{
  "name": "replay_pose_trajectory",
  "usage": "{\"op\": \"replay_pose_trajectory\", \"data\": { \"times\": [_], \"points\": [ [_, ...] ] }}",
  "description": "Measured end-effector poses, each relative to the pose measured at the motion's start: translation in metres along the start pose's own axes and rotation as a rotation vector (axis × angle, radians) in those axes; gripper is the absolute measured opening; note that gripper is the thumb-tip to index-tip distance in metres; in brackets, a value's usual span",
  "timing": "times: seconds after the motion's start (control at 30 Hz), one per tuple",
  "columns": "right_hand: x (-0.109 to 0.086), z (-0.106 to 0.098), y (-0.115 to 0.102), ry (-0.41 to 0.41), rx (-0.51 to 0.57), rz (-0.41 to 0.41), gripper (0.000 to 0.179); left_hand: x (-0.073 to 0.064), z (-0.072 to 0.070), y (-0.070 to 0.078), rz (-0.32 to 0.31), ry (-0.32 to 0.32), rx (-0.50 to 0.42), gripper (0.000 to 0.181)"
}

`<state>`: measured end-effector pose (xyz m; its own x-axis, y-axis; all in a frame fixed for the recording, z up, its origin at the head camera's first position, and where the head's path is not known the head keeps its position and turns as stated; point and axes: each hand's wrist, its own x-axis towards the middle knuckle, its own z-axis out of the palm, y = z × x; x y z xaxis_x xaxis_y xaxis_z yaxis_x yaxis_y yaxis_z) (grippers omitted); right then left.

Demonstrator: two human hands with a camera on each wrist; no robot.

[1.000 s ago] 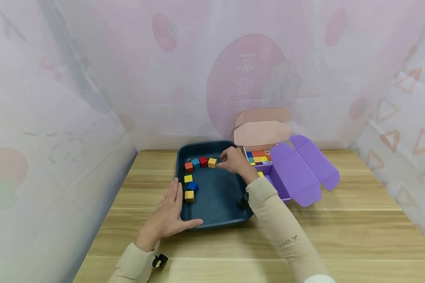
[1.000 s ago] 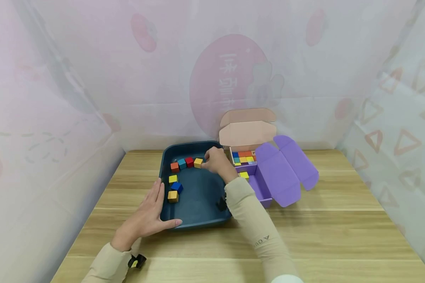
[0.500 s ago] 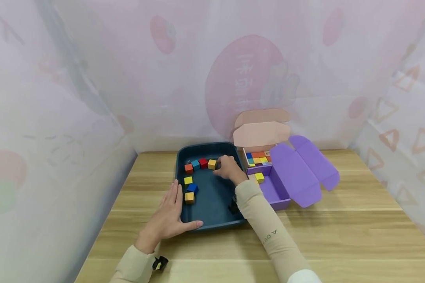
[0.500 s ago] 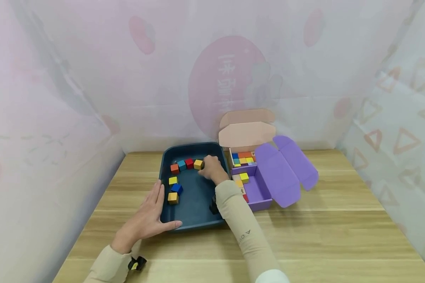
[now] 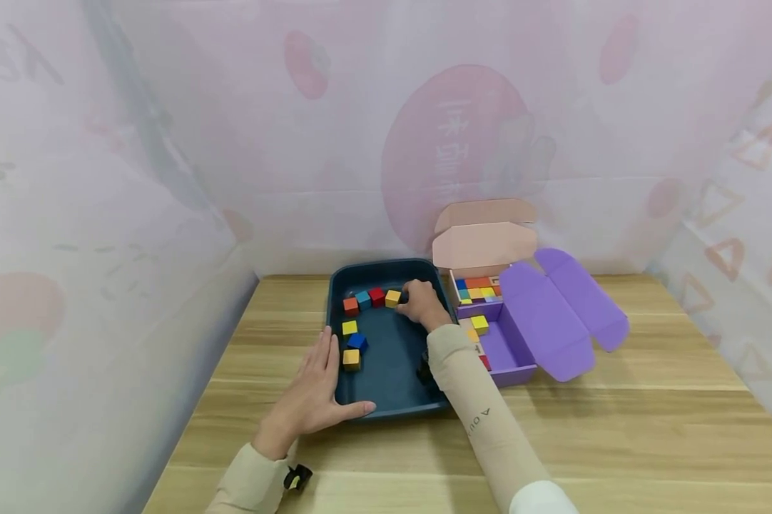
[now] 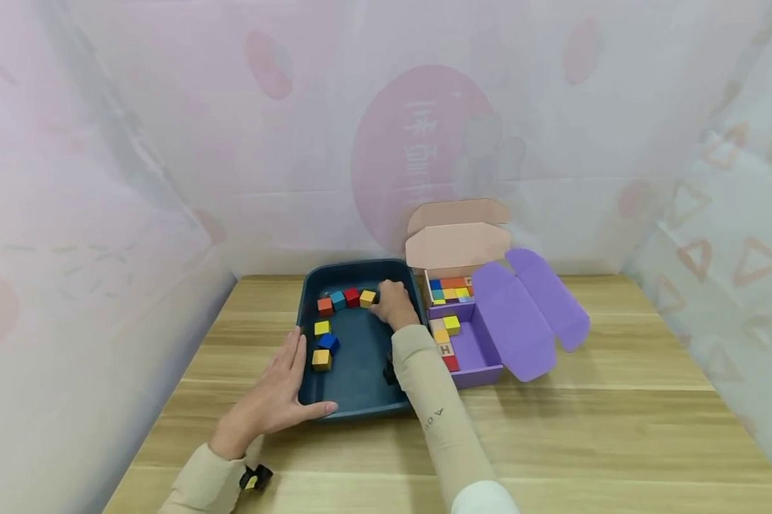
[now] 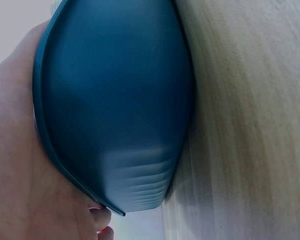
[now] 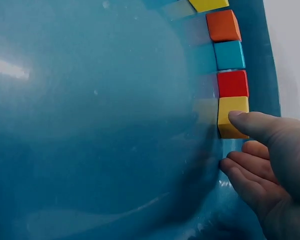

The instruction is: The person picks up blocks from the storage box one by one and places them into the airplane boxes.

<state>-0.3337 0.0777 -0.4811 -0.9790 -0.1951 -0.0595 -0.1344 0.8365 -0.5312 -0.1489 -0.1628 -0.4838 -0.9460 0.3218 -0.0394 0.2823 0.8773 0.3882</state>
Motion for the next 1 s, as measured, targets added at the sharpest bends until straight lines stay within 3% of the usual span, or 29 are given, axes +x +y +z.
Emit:
{"op": "replay_pose_trajectory", "data": {
  "times": [0.67, 1.0],
  "points": [
    [0.011, 0.008, -0.004, 0.065, 0.026, 0.021, 0.029, 0.002, -0.002, -0.001, -0.011, -0.002, -0.008, 0.142],
    [0.008, -0.014, 0.003, 0.068, 0.072, -0.034, 0.027, 0.003, -0.001, 0.001, 0.002, 0.012, -0.009, 0.141]
  ]
}}
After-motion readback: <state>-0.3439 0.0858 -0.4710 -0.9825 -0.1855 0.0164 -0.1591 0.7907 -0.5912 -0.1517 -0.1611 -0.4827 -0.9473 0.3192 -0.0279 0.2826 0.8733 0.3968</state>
